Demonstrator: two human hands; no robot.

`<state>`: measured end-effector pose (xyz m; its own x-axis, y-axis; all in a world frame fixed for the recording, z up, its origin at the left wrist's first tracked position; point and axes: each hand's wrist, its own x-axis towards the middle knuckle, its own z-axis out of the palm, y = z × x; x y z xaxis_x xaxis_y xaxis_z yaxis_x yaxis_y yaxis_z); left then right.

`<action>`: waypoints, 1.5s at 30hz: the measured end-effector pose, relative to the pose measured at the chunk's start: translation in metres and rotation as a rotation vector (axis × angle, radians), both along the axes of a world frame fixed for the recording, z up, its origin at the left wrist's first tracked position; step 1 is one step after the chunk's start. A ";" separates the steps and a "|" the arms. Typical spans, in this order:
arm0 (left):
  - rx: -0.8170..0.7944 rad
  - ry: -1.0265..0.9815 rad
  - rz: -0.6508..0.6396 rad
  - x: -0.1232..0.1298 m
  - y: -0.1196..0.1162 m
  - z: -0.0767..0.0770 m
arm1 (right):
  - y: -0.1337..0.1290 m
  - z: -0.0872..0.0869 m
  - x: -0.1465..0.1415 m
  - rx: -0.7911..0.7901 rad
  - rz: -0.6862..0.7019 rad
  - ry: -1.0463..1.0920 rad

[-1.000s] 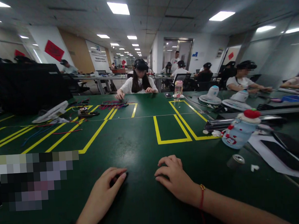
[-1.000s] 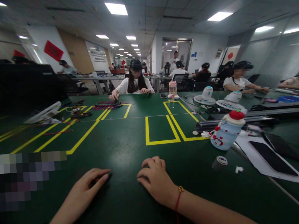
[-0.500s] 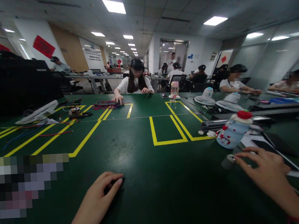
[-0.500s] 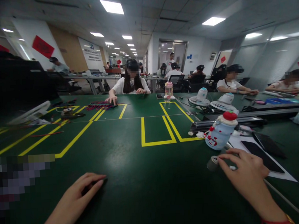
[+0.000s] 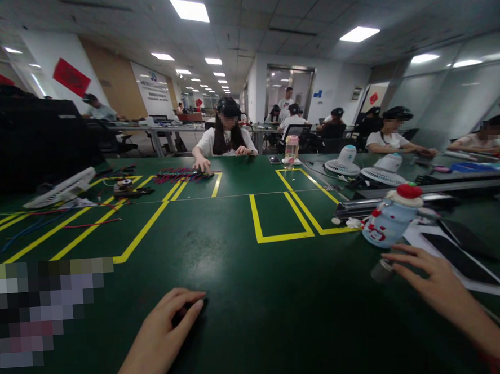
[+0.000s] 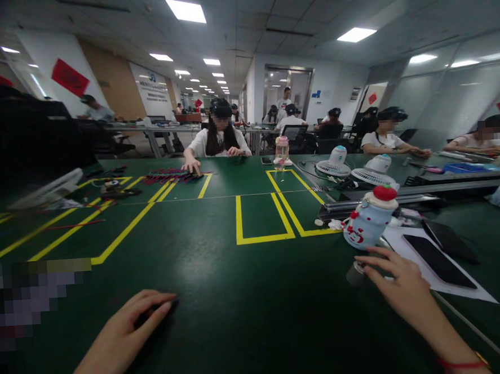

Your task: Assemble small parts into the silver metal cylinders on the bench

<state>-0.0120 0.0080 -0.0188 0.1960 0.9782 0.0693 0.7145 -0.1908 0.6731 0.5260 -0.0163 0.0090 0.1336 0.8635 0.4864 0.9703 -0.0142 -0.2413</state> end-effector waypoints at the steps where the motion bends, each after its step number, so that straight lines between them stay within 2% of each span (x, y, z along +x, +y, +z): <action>1: 0.001 -0.002 0.004 0.001 0.000 0.001 | -0.002 -0.003 0.000 -0.007 0.029 0.023; 3: -0.004 -0.009 0.009 0.002 -0.001 0.003 | -0.007 -0.009 -0.002 -0.044 0.034 0.051; 5: -0.010 -0.019 0.008 0.004 -0.002 0.006 | -0.012 -0.015 -0.009 -0.098 -0.037 0.092; 8: -0.008 -0.033 0.005 0.006 -0.004 0.009 | -0.012 -0.014 -0.037 -0.160 -0.050 0.156; 10: -0.001 -0.036 0.007 0.007 -0.005 0.011 | -0.008 -0.006 -0.073 -0.132 0.087 0.178; 15: 0.026 -0.040 0.017 0.008 -0.006 0.012 | 0.007 0.018 -0.192 -0.199 0.621 0.307; 17: 0.032 -0.039 0.027 0.007 -0.006 0.013 | 0.012 0.020 -0.228 -0.237 0.775 0.360; 19: 0.019 -0.031 0.041 0.009 -0.006 0.016 | 0.015 0.015 -0.247 -0.253 0.851 0.392; 22: 0.017 -0.034 0.041 0.024 -0.007 0.027 | 0.017 0.000 -0.253 -0.249 0.827 0.477; 24: 0.066 -0.070 0.006 0.045 -0.008 0.037 | 0.017 -0.009 -0.250 -0.259 0.781 0.557; 26: 0.125 -0.121 -0.086 0.072 -0.008 0.048 | 0.018 -0.016 -0.248 -0.288 0.757 0.609; 30: 0.189 -0.206 -0.176 0.112 -0.002 0.060 | 0.020 -0.021 -0.248 -0.299 0.749 0.598; 32: 0.184 -0.260 -0.157 0.115 0.003 0.060 | 0.021 -0.023 -0.248 -0.286 0.731 0.556; 35: 0.165 -0.285 -0.097 0.102 0.007 0.052 | 0.020 -0.023 -0.246 -0.250 0.723 0.493; 38: 0.126 -0.144 -0.089 0.087 0.008 0.037 | 0.019 -0.022 -0.245 -0.211 0.738 0.457; 41: 0.101 0.026 -0.116 0.085 0.005 0.025 | 0.019 -0.020 -0.246 -0.207 0.746 0.437; 45: 0.101 0.077 -0.134 0.091 0.004 0.022 | 0.018 -0.016 -0.249 -0.217 0.752 0.411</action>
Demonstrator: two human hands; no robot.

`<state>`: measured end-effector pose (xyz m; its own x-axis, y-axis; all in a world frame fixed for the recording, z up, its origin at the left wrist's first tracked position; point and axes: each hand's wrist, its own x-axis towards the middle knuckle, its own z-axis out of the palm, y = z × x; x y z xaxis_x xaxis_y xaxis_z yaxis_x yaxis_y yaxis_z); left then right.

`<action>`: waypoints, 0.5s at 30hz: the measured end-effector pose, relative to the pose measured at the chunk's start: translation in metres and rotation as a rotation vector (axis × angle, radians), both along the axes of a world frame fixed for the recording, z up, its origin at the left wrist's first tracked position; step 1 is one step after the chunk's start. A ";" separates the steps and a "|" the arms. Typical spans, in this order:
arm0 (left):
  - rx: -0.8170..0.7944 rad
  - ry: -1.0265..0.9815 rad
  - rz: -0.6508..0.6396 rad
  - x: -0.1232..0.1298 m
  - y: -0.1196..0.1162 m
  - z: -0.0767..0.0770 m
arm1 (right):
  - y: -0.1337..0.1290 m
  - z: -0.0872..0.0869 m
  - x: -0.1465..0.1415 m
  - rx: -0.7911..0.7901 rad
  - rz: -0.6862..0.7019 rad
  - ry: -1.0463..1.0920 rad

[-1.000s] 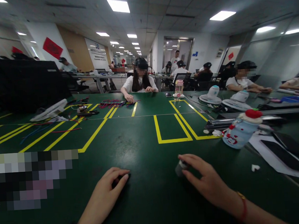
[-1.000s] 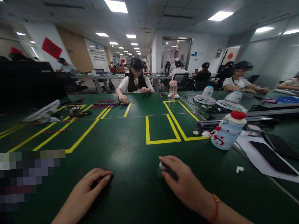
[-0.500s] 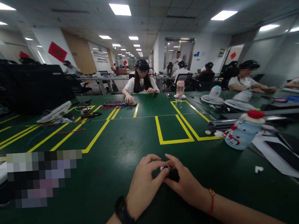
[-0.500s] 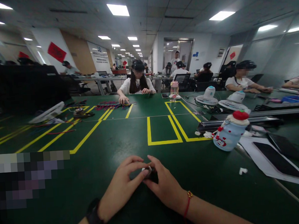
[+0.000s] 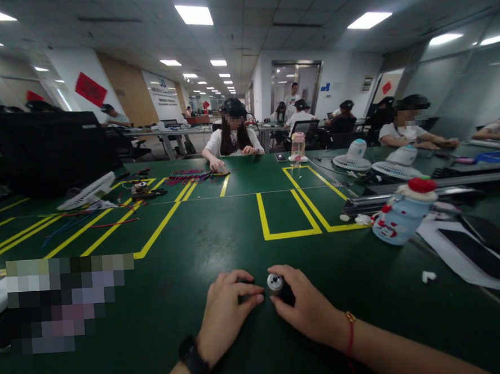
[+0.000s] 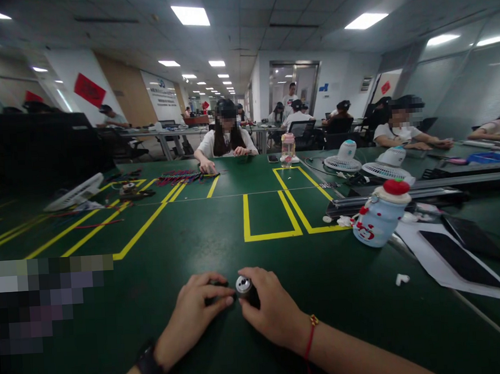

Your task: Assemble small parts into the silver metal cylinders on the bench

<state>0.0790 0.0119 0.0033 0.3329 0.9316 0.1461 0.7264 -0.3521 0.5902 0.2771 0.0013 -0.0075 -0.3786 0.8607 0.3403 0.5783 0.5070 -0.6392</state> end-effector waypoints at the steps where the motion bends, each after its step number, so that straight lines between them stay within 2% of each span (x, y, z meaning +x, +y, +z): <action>1: -0.009 -0.021 -0.003 0.000 0.000 0.001 | -0.001 0.001 0.000 0.001 -0.003 -0.004; 4: -0.045 -0.144 0.011 -0.011 0.000 0.007 | -0.004 0.006 0.011 -0.003 -0.041 -0.010; 6: -0.076 -0.218 0.043 -0.028 -0.002 0.009 | -0.006 0.009 0.034 0.006 -0.104 -0.035; 8: -0.116 -0.233 0.089 -0.051 -0.003 0.009 | -0.009 0.009 0.070 0.059 -0.220 -0.085; 11: -0.159 -0.210 0.144 -0.080 -0.002 0.006 | -0.013 0.003 0.142 0.174 -0.501 -0.186; 13: -0.190 -0.218 0.153 -0.090 -0.001 0.004 | -0.016 -0.004 0.187 0.201 -0.693 -0.245; 15: -0.204 -0.224 0.150 -0.092 0.000 0.003 | -0.019 -0.010 0.222 0.172 -0.815 -0.294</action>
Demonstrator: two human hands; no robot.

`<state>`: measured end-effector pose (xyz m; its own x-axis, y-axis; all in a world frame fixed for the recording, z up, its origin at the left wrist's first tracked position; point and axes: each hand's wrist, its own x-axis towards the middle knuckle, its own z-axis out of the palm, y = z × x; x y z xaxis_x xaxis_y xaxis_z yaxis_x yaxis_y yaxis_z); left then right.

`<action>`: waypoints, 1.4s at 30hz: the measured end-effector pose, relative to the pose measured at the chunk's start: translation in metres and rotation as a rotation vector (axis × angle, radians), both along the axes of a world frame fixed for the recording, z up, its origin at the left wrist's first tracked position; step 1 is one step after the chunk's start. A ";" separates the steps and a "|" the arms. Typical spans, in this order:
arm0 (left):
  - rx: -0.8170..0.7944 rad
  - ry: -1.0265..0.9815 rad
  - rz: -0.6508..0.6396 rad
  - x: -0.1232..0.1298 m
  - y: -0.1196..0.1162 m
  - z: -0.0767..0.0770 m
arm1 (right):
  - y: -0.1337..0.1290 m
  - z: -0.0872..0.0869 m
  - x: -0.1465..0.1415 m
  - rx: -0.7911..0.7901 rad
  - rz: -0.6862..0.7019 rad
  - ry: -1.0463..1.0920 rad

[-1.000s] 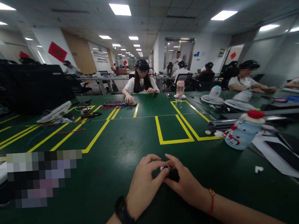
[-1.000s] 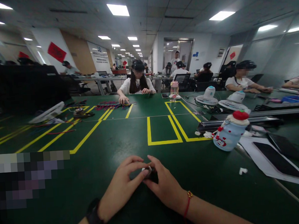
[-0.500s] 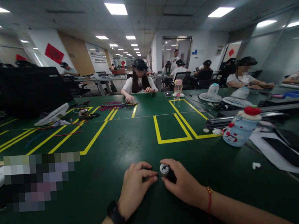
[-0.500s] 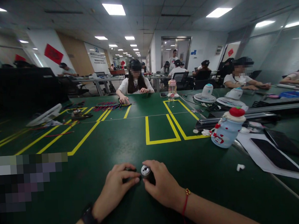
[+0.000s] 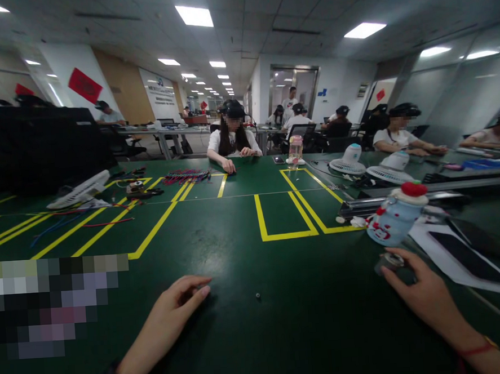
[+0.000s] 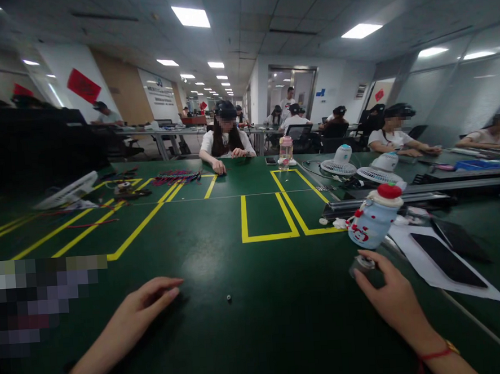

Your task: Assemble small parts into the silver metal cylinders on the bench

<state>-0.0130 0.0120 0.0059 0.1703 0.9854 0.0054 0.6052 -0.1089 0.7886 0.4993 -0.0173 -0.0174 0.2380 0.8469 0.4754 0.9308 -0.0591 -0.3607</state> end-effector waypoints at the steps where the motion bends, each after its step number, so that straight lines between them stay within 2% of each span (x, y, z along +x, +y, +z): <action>1: -0.002 0.006 -0.002 0.001 0.000 0.000 | -0.001 -0.002 0.012 -0.033 -0.024 -0.006; 3: 0.001 0.036 -0.006 0.004 0.000 0.001 | -0.003 -0.004 0.023 -0.087 -0.019 -0.034; 5: 0.002 0.053 -0.008 0.006 -0.001 0.001 | -0.005 0.000 0.019 -0.019 -0.017 -0.106; 7: 0.003 0.050 -0.004 0.007 -0.002 0.001 | -0.005 0.008 -0.001 0.155 -0.035 -0.182; 9: 0.006 0.046 0.001 0.006 -0.002 0.000 | -0.004 0.017 -0.035 0.243 0.032 -0.223; 11: 0.018 0.049 0.002 0.006 -0.002 -0.001 | -0.003 0.024 -0.079 0.157 0.227 -0.218; 13: 0.028 0.059 0.008 0.007 -0.002 -0.001 | 0.002 0.028 -0.129 -0.015 0.468 -0.172; 15: 0.032 0.070 0.016 0.006 -0.003 -0.001 | 0.009 0.028 -0.176 -0.167 0.651 -0.090; 18: 0.038 0.073 0.019 0.003 -0.003 -0.002 | 0.021 0.029 -0.224 -0.282 0.802 0.009; 20: 0.040 0.064 0.023 0.001 -0.004 -0.003 | 0.028 0.032 -0.234 -0.296 0.831 0.040; 22: 0.026 0.054 0.027 0.000 -0.003 -0.004 | 0.031 0.037 -0.223 -0.258 0.805 0.055; 24: 0.004 0.040 0.030 0.000 -0.003 -0.005 | 0.030 0.044 -0.193 -0.155 0.721 0.043; 29: -0.059 -0.041 0.034 0.003 0.000 -0.003 | 0.018 0.052 -0.067 0.227 0.299 -0.178; 31: -0.073 -0.058 0.028 0.003 0.001 -0.003 | 0.012 0.050 -0.020 0.199 0.111 -0.270; 33: -0.072 -0.054 0.026 0.003 0.001 -0.002 | 0.006 0.045 0.012 0.058 -0.026 -0.310; 36: -0.074 -0.034 0.025 0.002 0.000 -0.002 | 0.000 0.037 0.032 -0.095 -0.064 -0.263; 42: -0.087 -0.022 0.035 -0.002 0.000 -0.006 | -0.005 0.029 0.032 -0.014 -0.142 -0.227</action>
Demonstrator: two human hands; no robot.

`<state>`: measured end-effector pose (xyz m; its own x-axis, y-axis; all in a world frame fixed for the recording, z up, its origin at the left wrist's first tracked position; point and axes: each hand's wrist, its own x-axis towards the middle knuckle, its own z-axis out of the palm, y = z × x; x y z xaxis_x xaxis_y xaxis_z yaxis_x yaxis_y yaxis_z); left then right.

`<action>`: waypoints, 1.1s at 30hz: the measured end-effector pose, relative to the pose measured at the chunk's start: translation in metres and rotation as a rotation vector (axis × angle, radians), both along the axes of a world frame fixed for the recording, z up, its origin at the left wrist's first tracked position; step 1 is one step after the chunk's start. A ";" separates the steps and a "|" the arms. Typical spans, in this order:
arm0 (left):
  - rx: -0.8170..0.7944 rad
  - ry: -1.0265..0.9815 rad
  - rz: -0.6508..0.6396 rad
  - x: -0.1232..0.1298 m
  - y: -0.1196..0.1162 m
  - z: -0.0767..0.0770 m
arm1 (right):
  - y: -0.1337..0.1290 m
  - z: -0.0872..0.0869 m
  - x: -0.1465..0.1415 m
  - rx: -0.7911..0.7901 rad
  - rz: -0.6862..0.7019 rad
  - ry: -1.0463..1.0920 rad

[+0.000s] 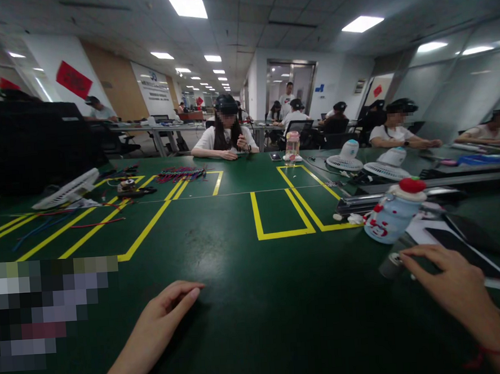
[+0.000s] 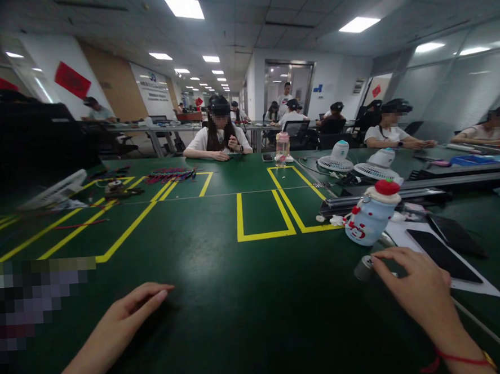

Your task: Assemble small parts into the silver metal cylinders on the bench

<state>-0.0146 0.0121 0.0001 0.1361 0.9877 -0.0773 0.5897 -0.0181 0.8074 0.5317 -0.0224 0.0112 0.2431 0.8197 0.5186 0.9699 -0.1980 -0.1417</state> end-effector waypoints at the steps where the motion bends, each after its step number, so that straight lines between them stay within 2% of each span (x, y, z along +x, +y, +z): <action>1: 0.001 0.004 0.004 0.000 0.000 -0.001 | 0.000 0.000 0.000 0.004 0.008 0.010; 5: 0.004 0.013 0.003 0.000 0.001 0.000 | 0.002 -0.003 0.003 0.019 0.064 0.060; 10: 0.016 0.009 0.000 0.002 0.001 0.004 | 0.006 -0.008 0.010 -0.074 0.100 0.112; 13: 0.034 0.007 0.004 0.002 0.001 0.004 | 0.003 -0.011 0.012 -0.036 0.138 0.098; 17: 0.066 0.002 0.011 0.002 0.001 0.001 | -0.001 -0.009 -0.004 -0.119 0.094 0.159; 20: 0.055 -0.006 0.000 0.003 0.000 0.000 | 0.002 0.000 -0.041 -0.096 0.204 0.199; 23: 0.049 -0.005 -0.009 0.005 -0.001 0.001 | 0.010 0.014 -0.103 -0.106 0.456 0.265; 28: 0.081 0.017 -0.026 0.007 -0.002 0.002 | 0.024 0.029 -0.208 -0.275 0.885 0.458; 30: 0.088 0.032 -0.046 0.009 -0.002 0.003 | 0.028 0.027 -0.231 -0.313 0.977 0.503; 33: 0.106 0.052 -0.077 0.021 -0.003 0.010 | 0.031 0.016 -0.243 -0.317 1.006 0.543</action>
